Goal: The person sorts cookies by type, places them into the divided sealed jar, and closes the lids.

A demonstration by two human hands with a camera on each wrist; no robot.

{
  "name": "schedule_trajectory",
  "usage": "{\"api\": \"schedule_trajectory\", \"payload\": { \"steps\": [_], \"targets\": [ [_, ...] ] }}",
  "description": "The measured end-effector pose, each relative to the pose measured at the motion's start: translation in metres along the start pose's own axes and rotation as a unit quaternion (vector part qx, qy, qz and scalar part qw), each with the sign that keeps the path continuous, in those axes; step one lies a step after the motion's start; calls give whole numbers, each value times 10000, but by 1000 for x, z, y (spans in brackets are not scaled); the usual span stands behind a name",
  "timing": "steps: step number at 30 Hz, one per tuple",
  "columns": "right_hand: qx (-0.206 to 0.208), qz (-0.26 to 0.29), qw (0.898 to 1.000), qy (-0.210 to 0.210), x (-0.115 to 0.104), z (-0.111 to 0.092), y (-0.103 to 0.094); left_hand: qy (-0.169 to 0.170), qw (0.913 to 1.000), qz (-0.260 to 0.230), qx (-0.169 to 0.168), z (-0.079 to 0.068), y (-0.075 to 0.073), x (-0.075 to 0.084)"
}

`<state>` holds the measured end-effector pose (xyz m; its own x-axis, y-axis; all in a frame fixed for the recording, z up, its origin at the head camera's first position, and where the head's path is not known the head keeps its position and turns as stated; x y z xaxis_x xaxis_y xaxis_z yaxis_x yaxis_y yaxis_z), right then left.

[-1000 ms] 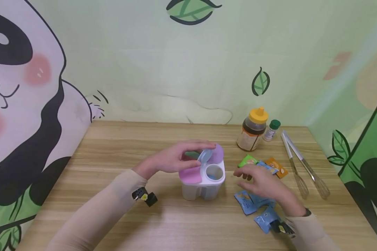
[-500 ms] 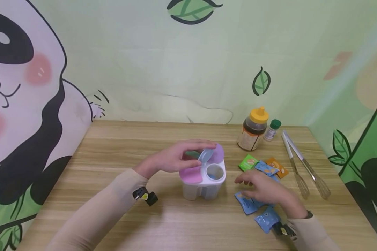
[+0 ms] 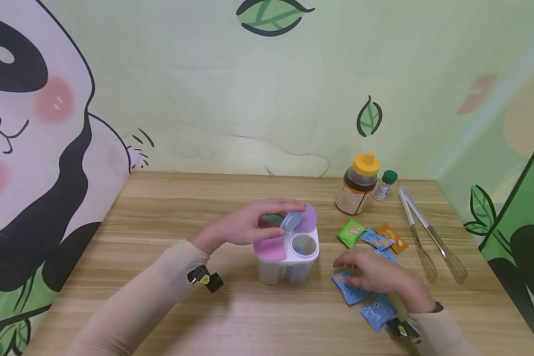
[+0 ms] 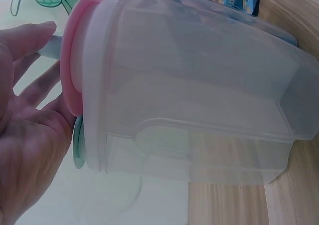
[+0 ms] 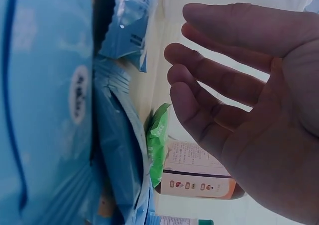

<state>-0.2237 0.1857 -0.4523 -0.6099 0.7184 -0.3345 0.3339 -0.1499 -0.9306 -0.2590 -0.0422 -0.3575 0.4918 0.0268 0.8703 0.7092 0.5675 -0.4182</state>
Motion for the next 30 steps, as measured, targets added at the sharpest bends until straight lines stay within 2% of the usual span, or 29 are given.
{"api": "schedule_trajectory", "payload": {
  "steps": [7,16,30],
  "targets": [
    [-165,-112,9997,-107,1,0,7,28,10000,-23,12,0,0,-1],
    [-526,-42,9983,261,6,2,14,-2,10000,39,0,0,0,-1],
    [-442,-163,9987,207,7,3,16,12,10000,13,11,0,0,0]
  ]
}}
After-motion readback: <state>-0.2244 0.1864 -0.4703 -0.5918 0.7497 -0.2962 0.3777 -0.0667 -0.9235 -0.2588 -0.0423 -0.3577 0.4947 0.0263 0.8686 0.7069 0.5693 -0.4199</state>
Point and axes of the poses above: each hand's wrist, its own z-axis towards the middle knuckle, its own y-axis out of the palm, x = y × z, the point moved 7 cm from there along z, towards the middle knuckle, and after that the axes turned 7 degrees about -z, right-handed, at the moved point
